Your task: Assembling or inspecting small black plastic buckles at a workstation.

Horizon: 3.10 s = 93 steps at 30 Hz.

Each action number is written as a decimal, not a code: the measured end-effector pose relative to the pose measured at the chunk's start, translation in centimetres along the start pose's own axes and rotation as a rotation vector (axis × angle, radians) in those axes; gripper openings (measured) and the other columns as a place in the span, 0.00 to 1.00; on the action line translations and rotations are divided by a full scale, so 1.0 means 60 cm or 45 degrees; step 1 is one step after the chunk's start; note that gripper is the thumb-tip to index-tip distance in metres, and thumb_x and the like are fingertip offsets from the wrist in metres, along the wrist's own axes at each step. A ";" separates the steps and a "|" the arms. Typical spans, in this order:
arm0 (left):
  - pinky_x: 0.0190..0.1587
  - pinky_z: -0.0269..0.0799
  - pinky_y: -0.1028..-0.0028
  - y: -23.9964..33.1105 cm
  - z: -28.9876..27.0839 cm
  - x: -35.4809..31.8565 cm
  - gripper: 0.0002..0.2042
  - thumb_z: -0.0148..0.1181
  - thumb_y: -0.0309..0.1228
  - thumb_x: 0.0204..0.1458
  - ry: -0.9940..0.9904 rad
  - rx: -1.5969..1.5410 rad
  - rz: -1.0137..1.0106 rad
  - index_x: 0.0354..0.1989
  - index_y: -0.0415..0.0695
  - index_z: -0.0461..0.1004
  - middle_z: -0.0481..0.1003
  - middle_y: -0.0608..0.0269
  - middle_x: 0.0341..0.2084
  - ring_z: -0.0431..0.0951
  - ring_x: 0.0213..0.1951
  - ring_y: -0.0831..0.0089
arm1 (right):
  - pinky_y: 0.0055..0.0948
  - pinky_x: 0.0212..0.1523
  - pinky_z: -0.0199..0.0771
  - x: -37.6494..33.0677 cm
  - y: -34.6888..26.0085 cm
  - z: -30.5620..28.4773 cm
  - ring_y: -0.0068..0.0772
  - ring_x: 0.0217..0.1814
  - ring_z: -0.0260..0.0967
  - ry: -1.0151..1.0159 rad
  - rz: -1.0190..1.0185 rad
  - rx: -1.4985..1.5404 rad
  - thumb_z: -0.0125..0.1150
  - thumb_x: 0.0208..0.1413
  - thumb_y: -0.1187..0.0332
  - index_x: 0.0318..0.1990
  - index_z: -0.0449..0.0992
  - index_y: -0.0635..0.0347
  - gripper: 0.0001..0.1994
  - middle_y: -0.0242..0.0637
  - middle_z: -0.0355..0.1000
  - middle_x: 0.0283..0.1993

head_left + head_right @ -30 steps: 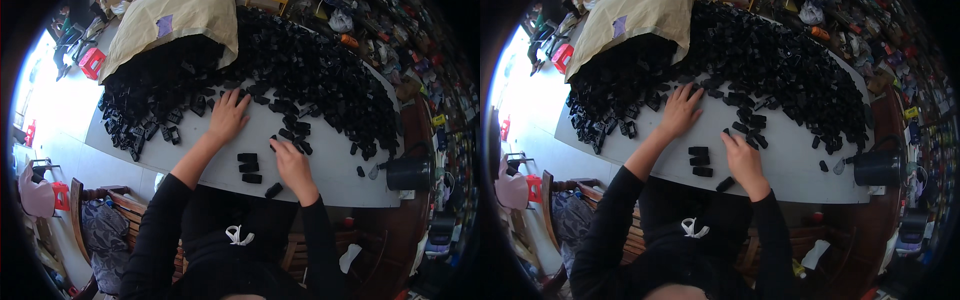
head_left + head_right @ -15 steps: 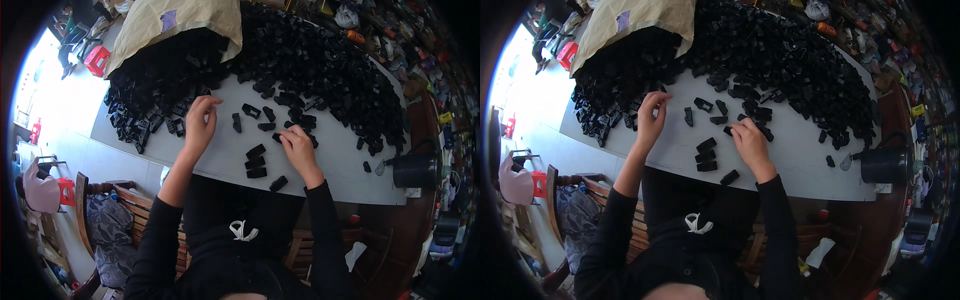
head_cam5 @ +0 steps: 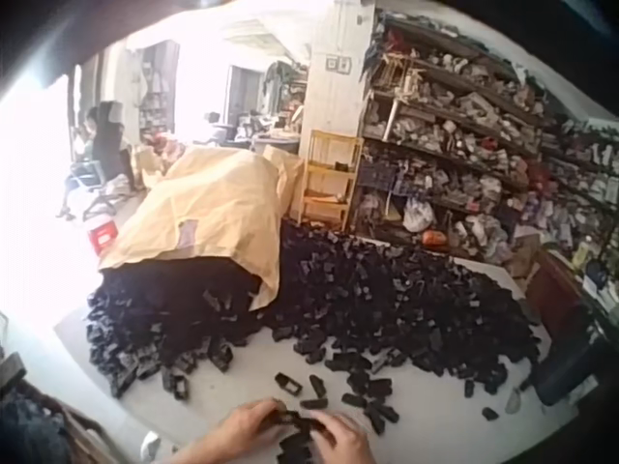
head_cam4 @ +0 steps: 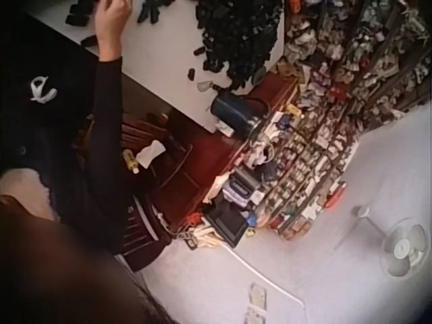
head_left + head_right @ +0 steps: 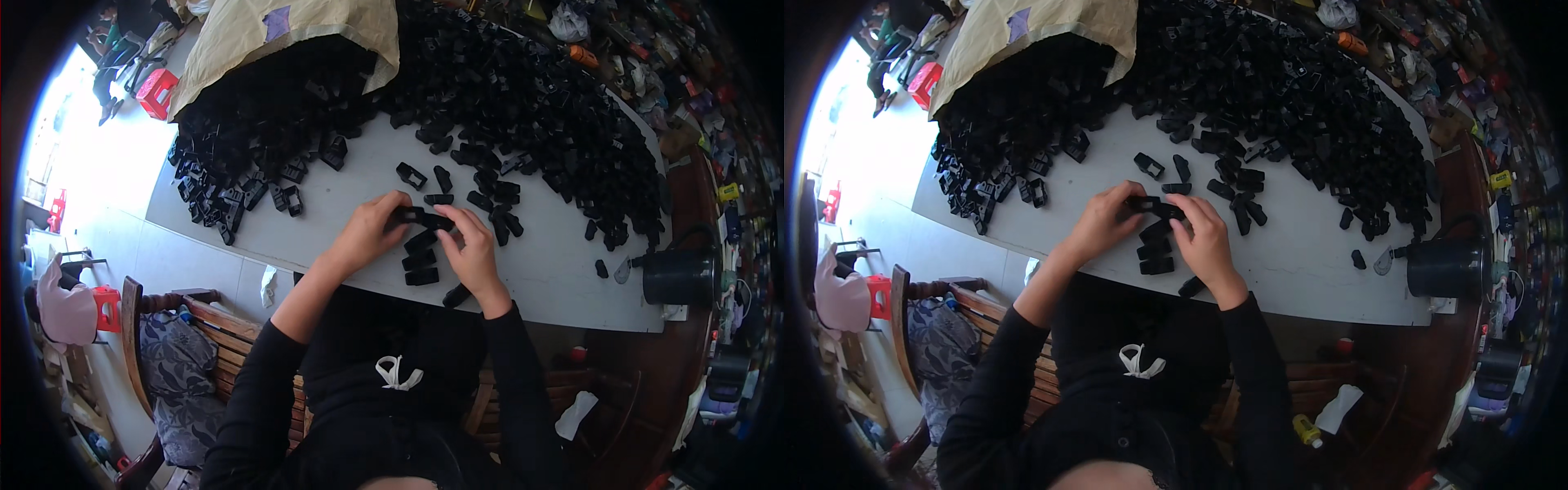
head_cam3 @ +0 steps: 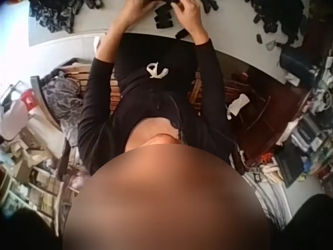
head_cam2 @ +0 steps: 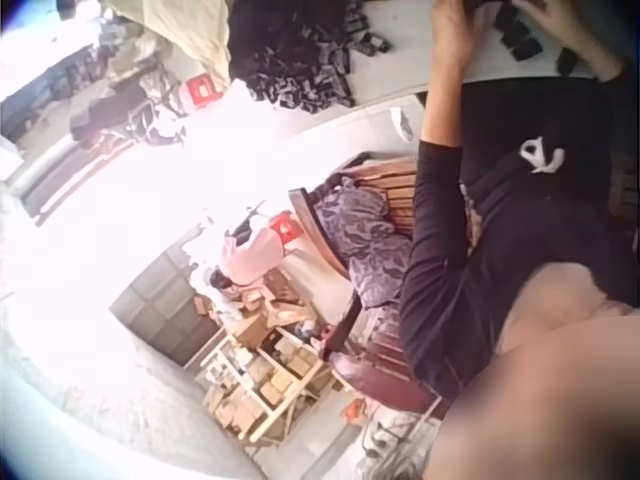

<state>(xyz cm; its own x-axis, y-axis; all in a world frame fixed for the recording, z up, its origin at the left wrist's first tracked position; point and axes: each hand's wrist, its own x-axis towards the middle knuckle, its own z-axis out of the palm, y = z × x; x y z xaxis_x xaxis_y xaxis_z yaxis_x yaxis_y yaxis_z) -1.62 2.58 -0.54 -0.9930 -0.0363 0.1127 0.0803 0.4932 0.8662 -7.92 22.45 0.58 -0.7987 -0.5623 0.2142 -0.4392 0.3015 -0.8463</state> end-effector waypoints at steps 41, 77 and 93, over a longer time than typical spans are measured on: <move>0.39 0.73 0.68 -0.008 0.014 -0.009 0.16 0.68 0.20 0.39 0.004 0.150 0.168 0.39 0.40 0.75 0.72 0.57 0.36 0.76 0.37 0.60 | 0.28 0.34 0.75 -0.021 0.000 0.024 0.31 0.36 0.74 0.124 -0.096 0.032 0.68 0.43 0.81 0.39 0.77 0.63 0.13 0.38 0.75 0.36; 0.59 0.59 0.52 -0.042 -0.034 0.052 0.19 0.69 0.35 0.42 0.458 0.872 0.255 0.46 0.55 0.77 0.65 0.57 0.54 0.59 0.60 0.46 | 0.38 0.41 0.76 -0.014 0.021 0.046 0.49 0.44 0.71 0.132 -0.210 -0.424 0.61 0.49 0.79 0.47 0.74 0.61 0.16 0.44 0.66 0.45; 0.32 0.73 0.70 0.040 0.046 0.062 0.09 0.65 0.24 0.47 -0.027 -0.221 0.020 0.37 0.38 0.76 0.77 0.51 0.24 0.80 0.28 0.64 | 0.21 0.44 0.74 -0.048 0.046 0.015 0.24 0.44 0.73 0.544 0.247 0.836 0.56 0.61 0.76 0.54 0.74 0.68 0.14 0.37 0.73 0.48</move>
<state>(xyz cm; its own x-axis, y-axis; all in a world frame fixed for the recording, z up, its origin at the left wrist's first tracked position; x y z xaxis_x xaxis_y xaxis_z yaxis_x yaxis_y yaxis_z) -5.37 6.02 0.61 -0.9929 -0.0107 0.1183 0.1078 0.3362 0.9356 -6.43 24.21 -2.81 -0.9825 -0.1632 0.0892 -0.0509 -0.2253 -0.9729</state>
